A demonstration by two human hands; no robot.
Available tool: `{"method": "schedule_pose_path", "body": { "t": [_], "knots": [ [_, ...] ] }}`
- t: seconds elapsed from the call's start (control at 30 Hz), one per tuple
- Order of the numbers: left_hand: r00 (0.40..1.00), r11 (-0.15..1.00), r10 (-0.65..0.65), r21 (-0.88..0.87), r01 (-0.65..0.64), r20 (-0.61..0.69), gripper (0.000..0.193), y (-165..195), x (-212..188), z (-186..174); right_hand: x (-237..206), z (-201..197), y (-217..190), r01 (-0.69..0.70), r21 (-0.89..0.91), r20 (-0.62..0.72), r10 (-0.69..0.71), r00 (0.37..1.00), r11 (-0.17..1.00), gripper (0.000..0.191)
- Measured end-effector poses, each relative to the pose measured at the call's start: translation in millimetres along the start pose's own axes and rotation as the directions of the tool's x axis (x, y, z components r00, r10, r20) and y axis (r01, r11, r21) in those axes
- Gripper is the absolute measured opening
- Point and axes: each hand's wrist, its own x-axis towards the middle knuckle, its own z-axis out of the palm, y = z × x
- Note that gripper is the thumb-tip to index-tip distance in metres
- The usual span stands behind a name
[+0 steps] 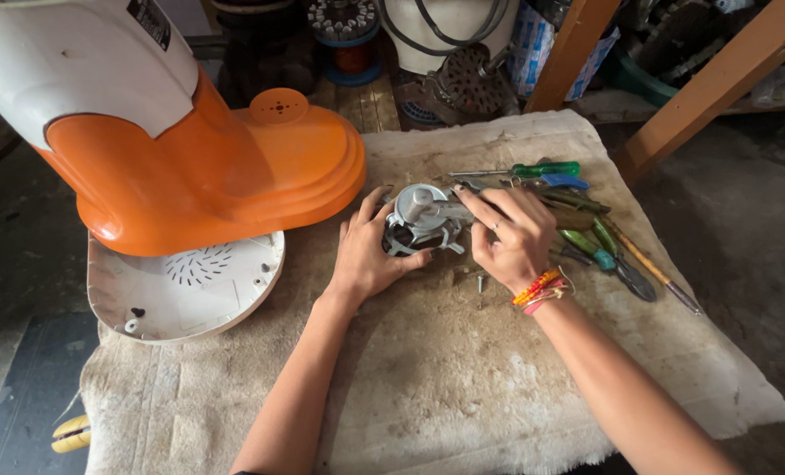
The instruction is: The person disassembles a small motor, cleans its components and the appliance housing with a brush, then reassembles the motor into the housing. The person uses a hammer, pliers, and a brush to remove parts, clean dust, and fit the motor back into the white base of an orange and white appliance.
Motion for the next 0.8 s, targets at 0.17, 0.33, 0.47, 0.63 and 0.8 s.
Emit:
{"method": "schedule_pose_path", "body": {
  "t": [0.17,0.33,0.47,0.63,0.8],
  "knots": [
    [1.0,1.0,0.014,0.01,-0.014,-0.009,0.096,-2.7,-0.3,0.0,-0.9,9.5,-7.3,-0.072,0.031,0.011,0.071,0.997,0.997,0.049],
    [1.0,1.0,0.024,0.0,-0.024,-0.007,0.097,-2.7,-0.6,1.5,0.1,9.0,-7.3,-0.148,0.093,-0.041,0.153,0.987,0.985,0.049],
    [1.0,1.0,0.015,-0.007,-0.016,-0.023,0.098,-2.5,-0.6,1.8,0.2,4.9,-12.9,-0.162,0.066,0.045,0.16,0.986,0.985,0.055],
    [1.0,1.0,0.013,0.001,-0.013,-0.006,0.096,-2.5,-0.2,0.2,5.7,3.8,-15.9,-0.203,0.082,-0.002,0.204,0.979,0.976,0.054],
    [1.0,1.0,0.003,-0.008,-0.003,-0.004,0.095,-0.2,-0.5,-1.2,5.6,-0.8,-14.7,-0.223,0.06,0.102,0.217,0.971,0.973,0.056]
  ]
}}
